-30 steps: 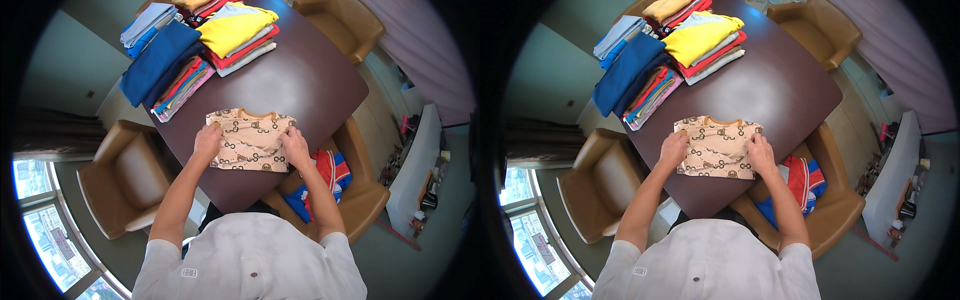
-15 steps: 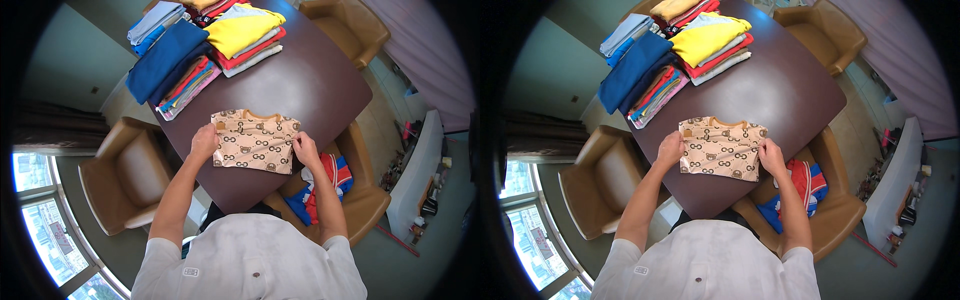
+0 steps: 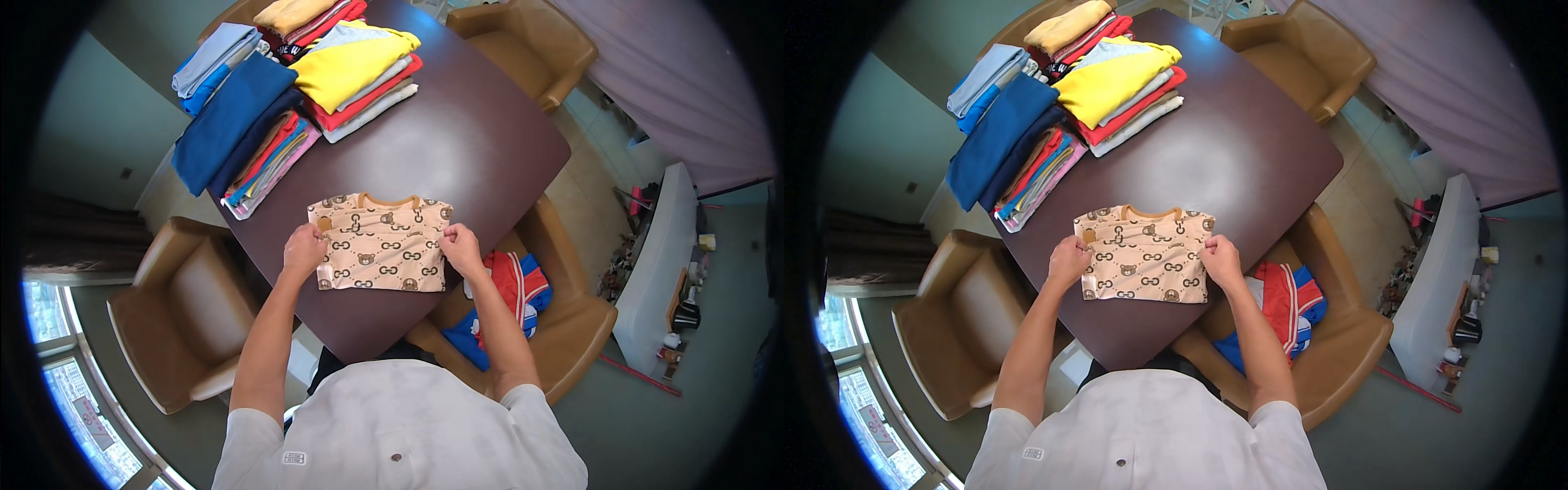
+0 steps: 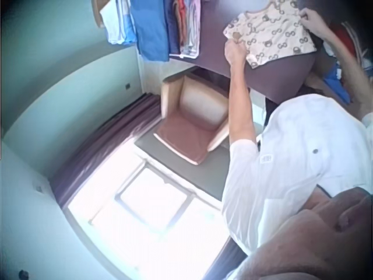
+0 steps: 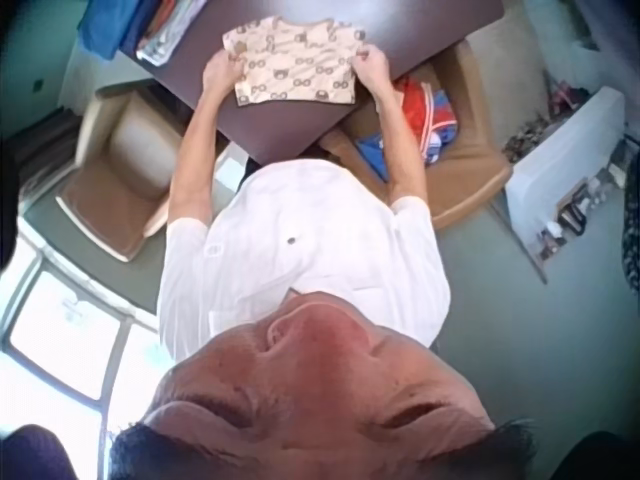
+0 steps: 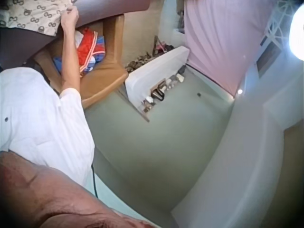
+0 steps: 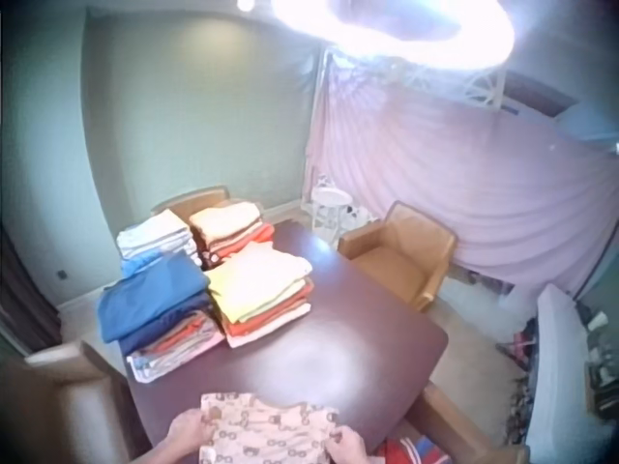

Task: The person folds several garments on a dining table, including a blue pair of pants, a patterned long-sleeve shirt, red shorts, and a white polo shirt. Each item is smoothed, folded into a compact rectangle, and stacked on the table.

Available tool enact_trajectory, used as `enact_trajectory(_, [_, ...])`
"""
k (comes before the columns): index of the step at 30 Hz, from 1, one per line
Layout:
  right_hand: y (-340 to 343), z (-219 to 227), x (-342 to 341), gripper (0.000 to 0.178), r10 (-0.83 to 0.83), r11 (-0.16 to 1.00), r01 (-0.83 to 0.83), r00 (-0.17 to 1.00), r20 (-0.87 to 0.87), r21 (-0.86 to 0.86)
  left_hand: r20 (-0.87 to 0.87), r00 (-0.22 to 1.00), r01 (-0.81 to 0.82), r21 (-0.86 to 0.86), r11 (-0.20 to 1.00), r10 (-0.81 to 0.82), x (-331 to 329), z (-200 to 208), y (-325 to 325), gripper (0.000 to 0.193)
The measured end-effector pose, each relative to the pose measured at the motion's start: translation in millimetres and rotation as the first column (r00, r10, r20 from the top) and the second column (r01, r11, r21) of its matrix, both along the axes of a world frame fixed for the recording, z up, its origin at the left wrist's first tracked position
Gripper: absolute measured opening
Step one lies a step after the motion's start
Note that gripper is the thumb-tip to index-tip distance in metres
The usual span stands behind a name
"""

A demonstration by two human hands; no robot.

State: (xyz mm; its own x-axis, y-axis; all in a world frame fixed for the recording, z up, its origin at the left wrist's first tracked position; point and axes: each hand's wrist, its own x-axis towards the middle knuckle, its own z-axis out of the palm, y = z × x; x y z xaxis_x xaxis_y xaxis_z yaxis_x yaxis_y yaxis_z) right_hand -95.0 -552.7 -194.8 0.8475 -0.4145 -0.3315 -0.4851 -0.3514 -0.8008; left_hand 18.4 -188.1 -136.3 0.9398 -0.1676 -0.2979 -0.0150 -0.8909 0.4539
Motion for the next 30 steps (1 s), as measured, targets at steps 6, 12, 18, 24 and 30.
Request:
enact_trajectory(6, [3,17,-5,0.014,-0.006,0.999,0.003,0.998,0.069,0.039,0.075,0.997,0.032,-0.068,0.997,-0.027,-8,4,6,0.011])
enact_trajectory(12, [-10,48,-19,0.009,-0.040,0.909,-0.004,0.995,0.096,0.417,0.038,0.999,0.004,-0.272,0.962,0.007,-19,37,14,0.017])
enact_trajectory(18, [-20,72,3,0.010,-0.117,0.860,0.033,0.984,0.134,0.510,-0.191,0.981,-0.146,-0.572,0.807,0.041,18,58,22,0.025])
enact_trajectory(24, [-28,6,40,0.018,-0.093,0.995,0.099,0.972,0.216,-0.019,-0.007,0.992,-0.122,-0.376,0.918,0.129,52,30,-2,0.034])
enact_trajectory(30, [53,67,29,0.046,0.337,0.806,-0.140,0.908,0.250,-0.576,0.444,0.890,0.198,-0.164,0.966,-0.107,-12,15,-46,0.043])
